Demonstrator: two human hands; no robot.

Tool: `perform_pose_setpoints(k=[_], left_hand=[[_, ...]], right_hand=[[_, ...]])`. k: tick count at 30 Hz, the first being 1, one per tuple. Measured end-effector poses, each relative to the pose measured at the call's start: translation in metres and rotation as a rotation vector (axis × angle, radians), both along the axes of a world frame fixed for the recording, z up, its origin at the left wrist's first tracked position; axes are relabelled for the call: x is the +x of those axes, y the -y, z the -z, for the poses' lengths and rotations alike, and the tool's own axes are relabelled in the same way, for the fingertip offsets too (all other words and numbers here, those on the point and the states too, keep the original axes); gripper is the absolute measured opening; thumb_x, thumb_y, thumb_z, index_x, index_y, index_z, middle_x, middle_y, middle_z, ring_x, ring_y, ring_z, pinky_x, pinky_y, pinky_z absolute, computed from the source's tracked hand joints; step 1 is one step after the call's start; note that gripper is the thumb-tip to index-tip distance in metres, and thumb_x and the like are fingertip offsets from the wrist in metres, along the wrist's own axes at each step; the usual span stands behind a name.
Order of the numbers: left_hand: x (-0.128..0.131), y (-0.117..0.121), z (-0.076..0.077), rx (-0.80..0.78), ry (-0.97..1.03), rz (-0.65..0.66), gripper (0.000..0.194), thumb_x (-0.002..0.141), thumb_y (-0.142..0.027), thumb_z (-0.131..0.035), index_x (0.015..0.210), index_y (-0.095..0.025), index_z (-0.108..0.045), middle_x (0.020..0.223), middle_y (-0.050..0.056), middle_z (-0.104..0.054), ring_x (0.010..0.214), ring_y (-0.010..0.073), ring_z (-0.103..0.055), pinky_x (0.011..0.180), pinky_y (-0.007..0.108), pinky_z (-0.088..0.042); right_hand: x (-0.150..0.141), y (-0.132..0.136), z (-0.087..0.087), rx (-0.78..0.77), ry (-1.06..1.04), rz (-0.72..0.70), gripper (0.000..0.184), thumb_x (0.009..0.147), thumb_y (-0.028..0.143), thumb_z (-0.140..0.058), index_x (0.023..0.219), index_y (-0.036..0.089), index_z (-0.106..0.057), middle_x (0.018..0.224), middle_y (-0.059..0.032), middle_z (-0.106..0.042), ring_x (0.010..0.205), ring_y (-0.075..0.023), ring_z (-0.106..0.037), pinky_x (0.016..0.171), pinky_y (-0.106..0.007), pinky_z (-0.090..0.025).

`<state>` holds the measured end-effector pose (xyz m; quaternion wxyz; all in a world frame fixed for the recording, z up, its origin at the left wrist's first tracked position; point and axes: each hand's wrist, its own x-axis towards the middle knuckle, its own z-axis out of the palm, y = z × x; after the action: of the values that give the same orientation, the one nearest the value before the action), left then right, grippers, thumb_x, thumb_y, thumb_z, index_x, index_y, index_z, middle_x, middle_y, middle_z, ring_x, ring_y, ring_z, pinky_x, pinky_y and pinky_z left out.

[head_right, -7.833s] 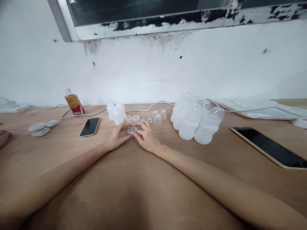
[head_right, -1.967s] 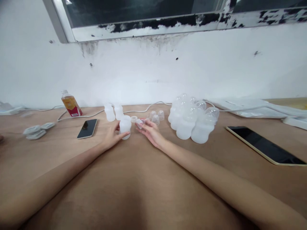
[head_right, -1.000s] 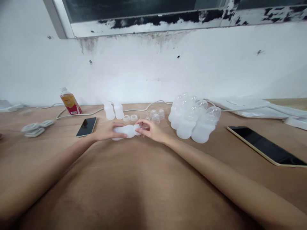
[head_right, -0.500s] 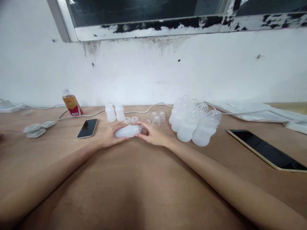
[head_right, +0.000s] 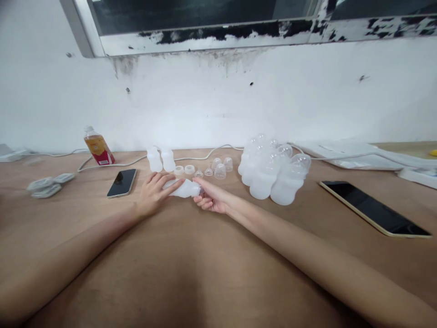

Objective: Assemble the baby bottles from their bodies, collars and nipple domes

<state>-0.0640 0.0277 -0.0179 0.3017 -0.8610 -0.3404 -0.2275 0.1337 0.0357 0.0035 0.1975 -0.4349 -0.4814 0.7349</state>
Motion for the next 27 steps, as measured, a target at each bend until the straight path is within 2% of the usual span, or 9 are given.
perform_pose_setpoints(k=[2, 6, 8, 10, 14, 19, 22, 24, 27], left_hand=[[0.001, -0.001, 0.001, -0.036, 0.025, -0.003, 0.037, 0.084, -0.03, -0.038, 0.12, -0.025, -0.041, 0.107, 0.008, -0.053, 0.095, 0.0205, -0.049, 0.082, 0.033, -0.032], [0.008, -0.002, 0.005, -0.194, 0.118, -0.01, 0.051, 0.079, -0.046, -0.041, 0.121, -0.017, -0.04, 0.108, 0.01, -0.054, 0.092, 0.0209, -0.051, 0.081, 0.032, -0.035], [0.012, -0.001, 0.007, -0.251, 0.107, 0.0, 0.053, 0.079, -0.048, -0.038, 0.12, -0.014, -0.041, 0.107, 0.01, -0.056, 0.09, 0.021, -0.053, 0.083, 0.034, -0.034], [0.015, 0.001, 0.007, -0.266, 0.067, 0.002, 0.051, 0.081, -0.046, -0.036, 0.119, -0.013, -0.041, 0.105, 0.01, -0.057, 0.089, 0.0215, -0.053, 0.084, 0.036, -0.033], [0.017, 0.005, 0.007, -0.211, 0.01, -0.024, 0.045, 0.083, -0.038, -0.037, 0.122, -0.016, -0.038, 0.107, 0.009, -0.057, 0.091, 0.023, -0.051, 0.081, 0.04, -0.031], [0.017, 0.005, 0.007, -0.2, 0.114, -0.113, 0.044, 0.079, -0.03, -0.045, 0.121, -0.02, -0.038, 0.11, 0.008, -0.055, 0.099, 0.024, -0.048, 0.083, 0.04, -0.029], [0.016, 0.001, 0.008, -0.29, 0.247, -0.16, 0.042, 0.077, -0.034, -0.048, 0.116, -0.02, -0.043, 0.107, 0.007, -0.057, 0.096, 0.0233, -0.05, 0.085, 0.039, -0.031], [0.014, -0.002, 0.01, -0.387, 0.342, -0.174, 0.044, 0.075, -0.039, -0.049, 0.115, -0.021, -0.044, 0.105, 0.006, -0.058, 0.095, 0.0233, -0.052, 0.084, 0.038, -0.034], [0.01, -0.007, 0.012, -0.557, 0.524, -0.147, 0.048, 0.072, -0.046, -0.051, 0.114, -0.022, -0.045, 0.107, 0.004, -0.058, 0.095, 0.0228, -0.053, 0.081, 0.035, -0.038]], right_hand=[[0.001, 0.002, 0.001, 0.224, 0.104, 0.041, 0.037, 0.082, 0.05, -0.028, 0.068, 0.018, -0.04, 0.044, 0.0066, -0.036, 0.03, -0.0015, -0.018, 0.028, -0.013, -0.018], [0.004, 0.003, 0.008, 1.037, 0.37, 0.184, 0.029, 0.083, 0.042, -0.031, 0.072, 0.019, -0.044, 0.05, 0.0036, -0.044, 0.041, -0.0089, -0.041, 0.043, -0.021, -0.034], [0.005, 0.003, 0.012, 1.251, 0.506, 0.196, 0.025, 0.084, 0.034, -0.031, 0.069, 0.019, -0.044, 0.055, 0.0016, -0.047, 0.051, -0.0118, -0.046, 0.052, -0.024, -0.034], [0.003, 0.002, 0.017, 1.28, 0.615, 0.241, 0.023, 0.083, 0.027, -0.029, 0.066, 0.02, -0.041, 0.059, -0.0004, -0.049, 0.057, -0.014, -0.047, 0.055, -0.026, -0.034], [-0.001, 0.001, 0.019, 1.199, 0.68, 0.302, 0.022, 0.081, 0.021, -0.025, 0.064, 0.02, -0.039, 0.06, -0.0022, -0.05, 0.059, -0.0159, -0.048, 0.054, -0.028, -0.034], [0.009, -0.009, 0.005, 1.196, 0.67, 0.184, 0.029, 0.085, 0.032, -0.027, 0.066, 0.02, -0.045, 0.061, -0.0018, -0.054, 0.057, -0.0154, -0.051, 0.054, -0.027, -0.037], [0.028, -0.028, 0.006, 1.409, 0.82, 0.262, 0.032, 0.087, 0.032, -0.022, 0.083, 0.019, -0.051, 0.083, -0.007, -0.059, 0.077, -0.0205, -0.053, 0.069, -0.034, -0.04], [0.041, -0.042, 0.015, 1.599, 0.997, 0.321, 0.03, 0.086, 0.025, -0.024, 0.098, 0.015, -0.05, 0.105, -0.0127, -0.053, 0.1, -0.0258, -0.045, 0.082, -0.04, -0.036], [0.053, -0.053, 0.031, 1.664, 1.235, 0.242, 0.036, 0.081, 0.02, -0.032, 0.113, 0.007, -0.042, 0.12, -0.0183, -0.043, 0.112, -0.0329, -0.032, 0.083, -0.045, -0.035]])
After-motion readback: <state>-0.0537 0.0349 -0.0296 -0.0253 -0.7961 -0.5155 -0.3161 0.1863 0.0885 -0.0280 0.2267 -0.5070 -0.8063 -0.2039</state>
